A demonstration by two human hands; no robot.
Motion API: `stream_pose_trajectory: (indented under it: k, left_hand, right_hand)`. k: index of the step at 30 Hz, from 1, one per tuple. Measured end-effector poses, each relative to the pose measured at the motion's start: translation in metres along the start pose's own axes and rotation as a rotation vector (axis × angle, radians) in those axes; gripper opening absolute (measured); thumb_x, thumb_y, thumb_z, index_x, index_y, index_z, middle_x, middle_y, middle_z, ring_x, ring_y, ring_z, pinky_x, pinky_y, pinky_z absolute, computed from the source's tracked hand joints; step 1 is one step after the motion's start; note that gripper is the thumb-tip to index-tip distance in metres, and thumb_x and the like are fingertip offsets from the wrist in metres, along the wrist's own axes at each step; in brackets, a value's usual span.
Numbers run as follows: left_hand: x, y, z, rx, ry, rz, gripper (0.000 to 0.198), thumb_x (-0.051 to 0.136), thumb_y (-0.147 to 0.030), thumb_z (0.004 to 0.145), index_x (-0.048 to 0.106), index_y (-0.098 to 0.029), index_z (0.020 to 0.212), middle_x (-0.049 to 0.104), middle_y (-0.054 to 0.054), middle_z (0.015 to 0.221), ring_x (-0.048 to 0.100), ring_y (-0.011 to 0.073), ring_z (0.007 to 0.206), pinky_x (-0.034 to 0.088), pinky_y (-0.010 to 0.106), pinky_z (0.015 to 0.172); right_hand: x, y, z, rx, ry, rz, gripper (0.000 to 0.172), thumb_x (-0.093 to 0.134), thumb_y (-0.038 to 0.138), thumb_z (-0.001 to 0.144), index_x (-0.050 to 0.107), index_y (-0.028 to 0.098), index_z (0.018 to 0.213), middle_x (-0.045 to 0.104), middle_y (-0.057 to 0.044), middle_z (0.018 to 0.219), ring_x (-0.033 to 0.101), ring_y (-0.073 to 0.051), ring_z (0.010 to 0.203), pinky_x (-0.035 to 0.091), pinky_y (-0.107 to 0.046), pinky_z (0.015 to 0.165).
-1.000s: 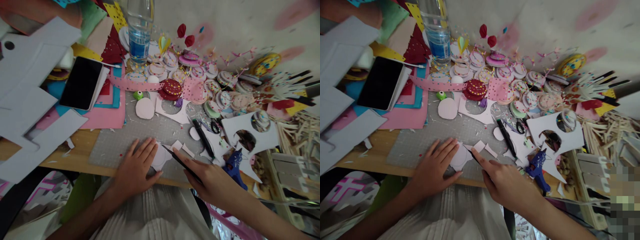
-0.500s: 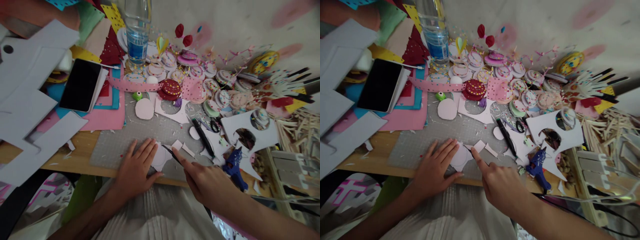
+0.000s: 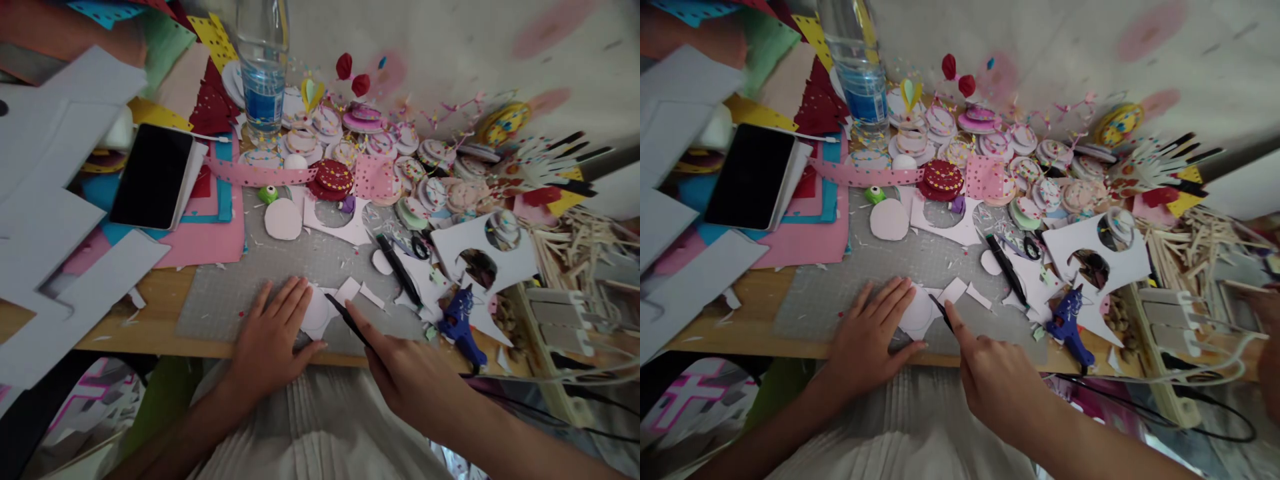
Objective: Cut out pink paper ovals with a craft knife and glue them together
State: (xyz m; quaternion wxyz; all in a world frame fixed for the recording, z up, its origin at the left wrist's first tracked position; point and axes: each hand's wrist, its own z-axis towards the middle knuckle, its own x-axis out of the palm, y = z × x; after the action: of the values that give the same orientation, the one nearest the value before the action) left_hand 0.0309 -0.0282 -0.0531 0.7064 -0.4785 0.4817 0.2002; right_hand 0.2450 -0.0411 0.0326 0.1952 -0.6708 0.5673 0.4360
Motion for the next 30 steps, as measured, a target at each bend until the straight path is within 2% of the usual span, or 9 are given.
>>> stream_pose_trajectory:
  k: [8, 14, 17, 19, 22, 26, 30]
  left_hand:
    - [0.002, 0.001, -0.001, 0.011, -0.023, -0.009, 0.071, 0.050, -0.053, 0.089, 0.040, -0.009, 0.143, 0.042, 0.013, 0.149, 0.036, 0.0302, 0.138, 0.017, 0.053, 0.116]
    - [0.003, 0.001, -0.001, 0.016, -0.042, -0.020, 0.071, 0.053, -0.052, 0.087, 0.040, -0.009, 0.143, 0.043, 0.014, 0.148, 0.038, 0.0317, 0.137, 0.021, 0.054, 0.115]
    - [0.003, 0.001, -0.001, 0.015, -0.032, -0.007, 0.072, 0.052, -0.053, 0.088, 0.040, -0.009, 0.142, 0.042, 0.014, 0.149, 0.037, 0.0313, 0.138, 0.019, 0.054, 0.116]
    - [0.003, 0.002, -0.001, 0.019, -0.024, 0.002, 0.072, 0.051, -0.054, 0.088, 0.040, -0.008, 0.142, 0.041, 0.013, 0.150, 0.036, 0.0310, 0.138, 0.018, 0.054, 0.116]
    - [0.003, 0.003, -0.001, 0.034, -0.030, 0.014, 0.072, 0.051, -0.054, 0.088, 0.040, -0.008, 0.142, 0.041, 0.013, 0.150, 0.037, 0.0312, 0.138, 0.018, 0.054, 0.115]
    - [0.005, -0.003, 0.001, 0.022, -0.095, 0.047, 0.071, 0.052, -0.056, 0.087, 0.046, -0.008, 0.139, 0.049, 0.016, 0.144, 0.044, 0.0333, 0.132, 0.023, 0.054, 0.113]
    - [0.009, -0.014, 0.004, -0.048, -0.166, 0.109, 0.068, 0.053, -0.059, 0.085, 0.057, -0.008, 0.130, 0.057, 0.020, 0.135, 0.051, 0.0356, 0.123, 0.033, 0.052, 0.105]
  right_hand:
    - [0.007, 0.011, -0.005, 0.059, -0.056, 0.113, 0.070, 0.034, 0.009, 0.088, 0.009, 0.013, 0.154, 0.075, -0.009, 0.078, 0.073, -0.030, 0.063, 0.054, -0.034, 0.051]
    - [0.026, 0.021, -0.008, 0.098, -0.162, 0.030, 0.075, 0.035, 0.006, 0.084, 0.011, 0.011, 0.154, 0.074, -0.008, 0.071, 0.071, -0.029, 0.057, 0.058, -0.039, 0.058]
    - [0.031, 0.025, -0.010, 0.112, -0.202, 0.040, 0.076, 0.035, 0.005, 0.083, 0.010, 0.013, 0.154, 0.076, -0.012, 0.084, 0.074, -0.031, 0.070, 0.059, -0.041, 0.062]
    - [0.027, 0.024, -0.016, 0.108, -0.198, 0.114, 0.073, 0.035, 0.007, 0.085, 0.012, 0.016, 0.155, 0.075, -0.014, 0.100, 0.073, -0.031, 0.086, 0.060, -0.041, 0.068]
    - [0.013, 0.017, -0.027, 0.078, -0.174, 0.280, 0.066, 0.035, 0.012, 0.091, 0.018, 0.022, 0.154, 0.071, -0.011, 0.114, 0.070, -0.027, 0.101, 0.058, -0.038, 0.079]
    - [0.000, 0.005, -0.036, 0.103, -0.235, 0.391, 0.063, 0.036, 0.017, 0.095, 0.016, 0.021, 0.154, 0.071, -0.011, 0.114, 0.073, -0.024, 0.091, 0.060, -0.036, 0.073]
    - [0.004, 0.000, -0.030, 0.088, -0.246, 0.370, 0.064, 0.036, 0.016, 0.094, 0.016, 0.019, 0.154, 0.071, -0.012, 0.115, 0.073, -0.023, 0.084, 0.060, -0.038, 0.072]
